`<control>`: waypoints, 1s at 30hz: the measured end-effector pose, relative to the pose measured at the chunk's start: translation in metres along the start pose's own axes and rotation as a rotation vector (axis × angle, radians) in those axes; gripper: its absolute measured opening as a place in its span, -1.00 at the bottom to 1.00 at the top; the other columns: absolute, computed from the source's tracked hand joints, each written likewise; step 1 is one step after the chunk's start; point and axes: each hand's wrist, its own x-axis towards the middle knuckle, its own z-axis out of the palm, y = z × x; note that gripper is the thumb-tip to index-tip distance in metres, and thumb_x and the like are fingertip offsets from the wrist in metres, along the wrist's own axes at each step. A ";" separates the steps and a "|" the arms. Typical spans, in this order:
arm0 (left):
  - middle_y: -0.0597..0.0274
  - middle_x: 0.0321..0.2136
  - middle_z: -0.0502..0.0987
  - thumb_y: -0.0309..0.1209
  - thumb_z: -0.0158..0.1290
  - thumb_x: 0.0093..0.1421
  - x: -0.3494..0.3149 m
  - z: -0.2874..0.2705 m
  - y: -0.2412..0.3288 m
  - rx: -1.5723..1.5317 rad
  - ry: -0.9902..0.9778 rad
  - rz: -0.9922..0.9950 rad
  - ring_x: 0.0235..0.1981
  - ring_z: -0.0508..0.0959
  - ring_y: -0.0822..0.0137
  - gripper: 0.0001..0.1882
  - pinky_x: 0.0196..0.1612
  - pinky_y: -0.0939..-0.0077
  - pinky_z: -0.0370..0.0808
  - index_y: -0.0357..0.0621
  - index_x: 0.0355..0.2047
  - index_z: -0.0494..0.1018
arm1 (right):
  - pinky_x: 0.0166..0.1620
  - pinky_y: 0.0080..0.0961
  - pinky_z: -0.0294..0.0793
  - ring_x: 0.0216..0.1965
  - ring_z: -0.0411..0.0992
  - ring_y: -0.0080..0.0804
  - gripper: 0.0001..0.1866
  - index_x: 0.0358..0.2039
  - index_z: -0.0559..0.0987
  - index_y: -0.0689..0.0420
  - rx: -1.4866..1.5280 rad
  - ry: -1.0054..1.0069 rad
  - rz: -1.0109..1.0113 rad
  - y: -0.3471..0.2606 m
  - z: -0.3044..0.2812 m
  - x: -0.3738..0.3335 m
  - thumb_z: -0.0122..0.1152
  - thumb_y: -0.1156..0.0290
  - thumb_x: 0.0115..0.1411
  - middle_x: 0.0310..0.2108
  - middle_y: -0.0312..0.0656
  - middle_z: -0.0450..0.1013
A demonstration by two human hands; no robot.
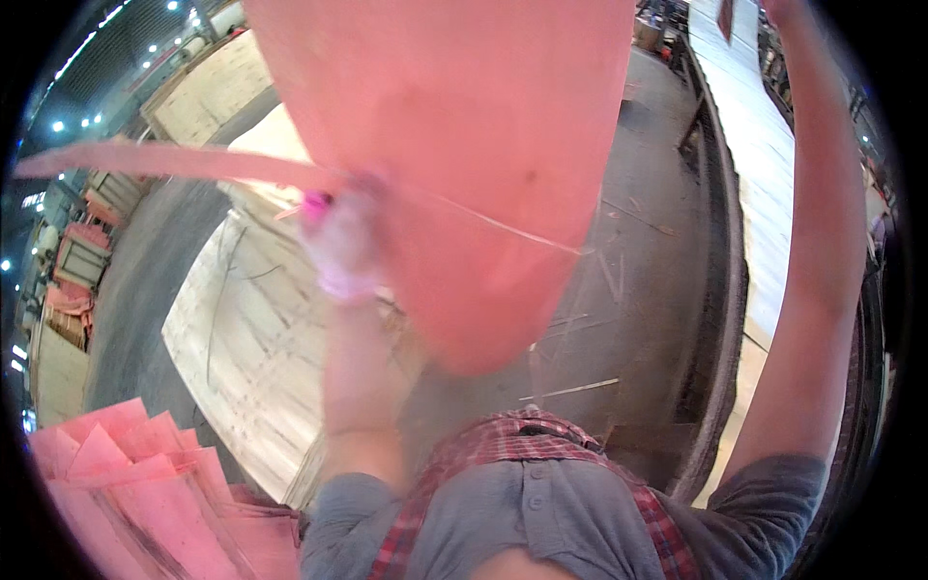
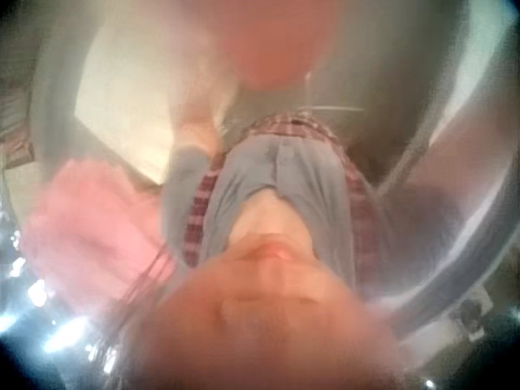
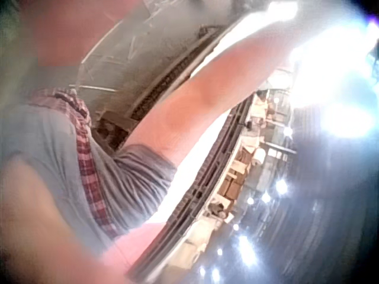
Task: The person picks up thin wood veneer sheets and places them onto a moving conveyor line, using a thin wood strip to help position and separate the materials.
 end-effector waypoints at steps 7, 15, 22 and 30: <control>0.15 -0.25 0.52 -0.43 0.07 0.04 0.178 0.036 -0.020 0.164 0.100 0.113 -0.20 0.49 0.33 -0.67 -0.08 0.46 0.44 -0.32 -0.18 0.47 | -0.17 -0.33 0.54 -0.31 0.51 -0.27 -0.71 -0.23 0.43 0.27 0.193 0.298 0.520 0.228 -0.167 -0.158 0.09 0.28 0.18 -0.34 -0.07 0.48; 0.20 0.14 0.17 -0.30 -0.22 0.22 0.369 -0.053 -0.071 0.095 0.247 -0.055 0.16 0.16 0.31 -0.50 0.21 0.44 0.06 -0.28 0.13 0.14 | -0.42 -0.53 0.54 -0.51 0.47 -0.45 -0.81 -0.23 0.40 0.24 0.219 0.498 0.992 0.360 -0.124 -0.258 0.00 0.43 0.17 -0.42 -0.14 0.45; 0.07 -0.05 0.41 -0.21 0.15 0.04 0.446 -0.189 -0.212 0.875 0.406 -0.098 -0.09 0.43 0.28 -0.43 -0.02 0.43 0.37 -0.35 -0.03 0.33 | -0.44 -0.45 0.51 -0.54 0.45 -0.39 -0.72 -0.22 0.39 0.25 0.484 0.390 1.112 0.503 -0.053 -0.241 0.16 0.46 0.06 -0.43 -0.13 0.44; 0.05 -0.36 0.48 -0.14 0.19 -0.12 0.398 -0.179 -0.427 1.492 0.380 -0.912 -0.45 0.48 0.23 -0.31 -0.62 0.37 0.39 -0.29 -0.03 0.28 | -0.49 -0.51 0.46 -0.50 0.44 -0.44 -0.68 -0.26 0.43 0.22 0.493 0.358 1.377 0.566 -0.026 -0.194 0.30 0.39 0.00 -0.39 -0.13 0.45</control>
